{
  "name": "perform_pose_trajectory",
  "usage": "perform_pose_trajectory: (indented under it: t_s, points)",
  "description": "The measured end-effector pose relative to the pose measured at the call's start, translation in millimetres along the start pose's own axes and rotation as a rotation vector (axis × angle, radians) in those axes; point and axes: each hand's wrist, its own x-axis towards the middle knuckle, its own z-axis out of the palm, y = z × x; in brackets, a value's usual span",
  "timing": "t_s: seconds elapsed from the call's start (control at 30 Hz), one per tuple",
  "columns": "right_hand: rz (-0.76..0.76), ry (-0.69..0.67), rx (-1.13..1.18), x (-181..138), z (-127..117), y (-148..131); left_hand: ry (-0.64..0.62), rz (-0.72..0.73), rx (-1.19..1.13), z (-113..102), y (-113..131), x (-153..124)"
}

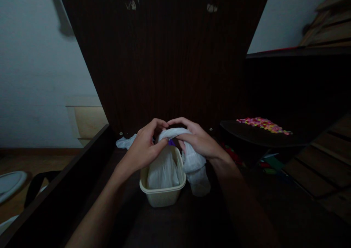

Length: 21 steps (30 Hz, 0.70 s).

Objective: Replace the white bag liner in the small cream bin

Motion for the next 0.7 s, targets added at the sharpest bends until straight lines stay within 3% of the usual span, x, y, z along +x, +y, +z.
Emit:
perform_pose_trajectory:
  t_s: [0.1,0.17,0.3,0.43,0.7]
  points:
    - [0.115,-0.008,0.286,1.9,4.2,-4.1,0.142,0.035,0.181,0.7,9.7,-3.4]
    - [0.160,0.021,0.402,2.9,8.0,-5.7,0.068,0.003,0.202,0.3,18.8,-7.6]
    - [0.153,0.110,0.506,4.3,13.7,-3.9,-0.202,-0.146,0.060,2.2,34.8,-17.4]
    - [0.120,0.118,0.573,3.2,18.1,-1.7,-0.223,-0.280,0.010,9.9,38.5,-22.1]
    - [0.078,0.180,0.658,2.6,24.6,-5.4,-0.309,-0.401,0.015,21.1,35.6,-18.8]
